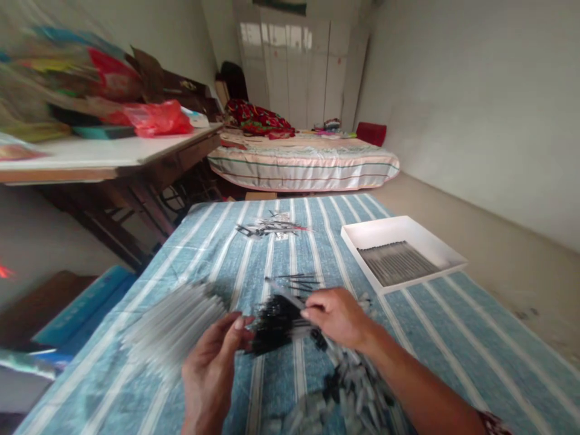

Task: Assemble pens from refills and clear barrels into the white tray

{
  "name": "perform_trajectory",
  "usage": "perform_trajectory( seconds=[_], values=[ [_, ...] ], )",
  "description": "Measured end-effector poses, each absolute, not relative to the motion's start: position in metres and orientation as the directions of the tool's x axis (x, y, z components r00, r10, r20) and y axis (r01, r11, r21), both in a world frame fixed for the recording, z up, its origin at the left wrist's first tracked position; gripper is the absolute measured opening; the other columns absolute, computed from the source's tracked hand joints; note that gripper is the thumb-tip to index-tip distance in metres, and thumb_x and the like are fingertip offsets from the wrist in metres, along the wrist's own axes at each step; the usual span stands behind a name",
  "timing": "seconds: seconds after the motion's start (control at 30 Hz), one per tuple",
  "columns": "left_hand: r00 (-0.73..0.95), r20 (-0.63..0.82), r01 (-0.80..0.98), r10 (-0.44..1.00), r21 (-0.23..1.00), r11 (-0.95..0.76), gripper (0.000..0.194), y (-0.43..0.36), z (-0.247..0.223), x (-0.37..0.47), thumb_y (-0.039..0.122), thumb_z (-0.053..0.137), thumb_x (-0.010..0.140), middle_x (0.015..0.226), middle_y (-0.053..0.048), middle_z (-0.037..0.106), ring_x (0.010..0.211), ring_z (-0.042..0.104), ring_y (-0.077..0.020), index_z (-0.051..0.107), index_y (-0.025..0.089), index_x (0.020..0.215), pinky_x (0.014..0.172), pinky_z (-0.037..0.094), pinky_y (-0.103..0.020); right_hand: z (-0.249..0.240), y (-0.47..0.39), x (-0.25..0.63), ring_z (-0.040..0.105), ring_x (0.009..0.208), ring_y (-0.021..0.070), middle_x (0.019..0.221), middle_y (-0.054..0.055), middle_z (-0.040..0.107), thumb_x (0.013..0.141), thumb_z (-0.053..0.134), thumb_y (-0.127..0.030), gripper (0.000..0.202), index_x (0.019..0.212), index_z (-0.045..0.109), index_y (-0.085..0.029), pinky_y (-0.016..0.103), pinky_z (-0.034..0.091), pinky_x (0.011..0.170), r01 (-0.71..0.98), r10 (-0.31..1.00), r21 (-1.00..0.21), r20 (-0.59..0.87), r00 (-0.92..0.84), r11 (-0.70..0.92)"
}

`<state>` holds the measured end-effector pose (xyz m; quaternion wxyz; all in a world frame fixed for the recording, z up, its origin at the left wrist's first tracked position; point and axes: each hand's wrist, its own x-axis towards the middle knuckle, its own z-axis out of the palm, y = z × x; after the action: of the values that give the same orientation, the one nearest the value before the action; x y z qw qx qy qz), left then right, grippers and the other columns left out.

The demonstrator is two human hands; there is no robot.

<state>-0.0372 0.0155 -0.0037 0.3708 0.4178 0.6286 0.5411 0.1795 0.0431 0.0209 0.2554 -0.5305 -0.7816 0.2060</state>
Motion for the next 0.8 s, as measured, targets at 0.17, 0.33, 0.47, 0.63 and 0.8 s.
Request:
perform_trajectory(
  seconds=[0.17, 0.33, 0.47, 0.63, 0.8],
  values=[
    [-0.494, 0.168, 0.688, 0.853, 0.676, 0.265, 0.020, 0.031, -0.013, -0.074, 0.038, 0.056, 0.077, 0.081, 0.000, 0.069, 0.085, 0.065, -0.0276, 0.063, 0.024, 0.089, 0.077, 0.050, -0.040, 0.023, 0.087, 0.275, 0.063, 0.072, 0.0167, 0.076, 0.004, 0.072, 0.083, 0.054, -0.033, 0.024, 0.075, 0.073, -0.020, 0.023, 0.039, 0.062, 0.930, 0.998, -0.365, 0.043, 0.051, -0.032],
    [-0.346, 0.250, 0.906, 0.904, 0.340, 0.252, 0.032, 0.035, -0.019, -0.081, 0.039, 0.043, 0.086, 0.103, -0.014, 0.066, 0.087, 0.065, -0.0316, 0.065, 0.017, 0.093, 0.068, 0.050, -0.040, 0.013, 0.113, 0.336, 0.065, 0.074, 0.0206, 0.074, 0.008, 0.072, 0.078, 0.059, -0.028, 0.020, 0.068, 0.073, -0.018, 0.025, 0.039, 0.059, 0.947, 0.982, -0.261, -0.069, 0.175, -0.187],
    [-0.316, 0.380, 0.944, 0.869, 0.219, 0.248, 0.039, 0.034, -0.026, -0.074, 0.037, 0.035, 0.090, 0.106, -0.017, 0.065, 0.093, 0.062, -0.0333, 0.066, 0.015, 0.097, 0.071, 0.049, -0.042, 0.003, 0.113, 0.344, 0.064, 0.065, 0.0183, 0.063, 0.007, 0.069, 0.079, 0.060, -0.026, 0.019, 0.069, 0.073, -0.014, 0.024, 0.039, 0.055, 0.942, 0.973, -0.260, -0.150, 0.177, -0.211],
    [-0.261, 0.345, 0.965, 0.901, 0.125, 0.232, 0.035, 0.035, -0.029, -0.083, 0.038, 0.040, 0.087, 0.098, -0.013, 0.068, 0.088, 0.063, -0.0309, 0.069, 0.020, 0.094, 0.068, 0.049, -0.039, -0.001, 0.106, 0.342, 0.063, 0.067, 0.0139, 0.069, 0.004, 0.067, 0.087, 0.056, -0.030, 0.023, 0.078, 0.069, -0.012, 0.024, 0.045, 0.061, 0.947, 0.969, -0.261, -0.207, 0.134, -0.186],
    [-0.233, 0.239, 0.972, 0.943, 0.084, 0.219, 0.039, 0.036, -0.027, -0.089, 0.041, 0.040, 0.086, 0.090, -0.014, 0.068, 0.082, 0.063, -0.0308, 0.071, 0.019, 0.092, 0.063, 0.048, -0.037, -0.001, 0.108, 0.342, 0.062, 0.072, 0.0132, 0.080, 0.001, 0.065, 0.088, 0.055, -0.037, 0.025, 0.083, 0.063, -0.013, 0.030, 0.050, 0.069, 0.957, 0.960, -0.203, -0.229, 0.160, -0.208]
  ],
)
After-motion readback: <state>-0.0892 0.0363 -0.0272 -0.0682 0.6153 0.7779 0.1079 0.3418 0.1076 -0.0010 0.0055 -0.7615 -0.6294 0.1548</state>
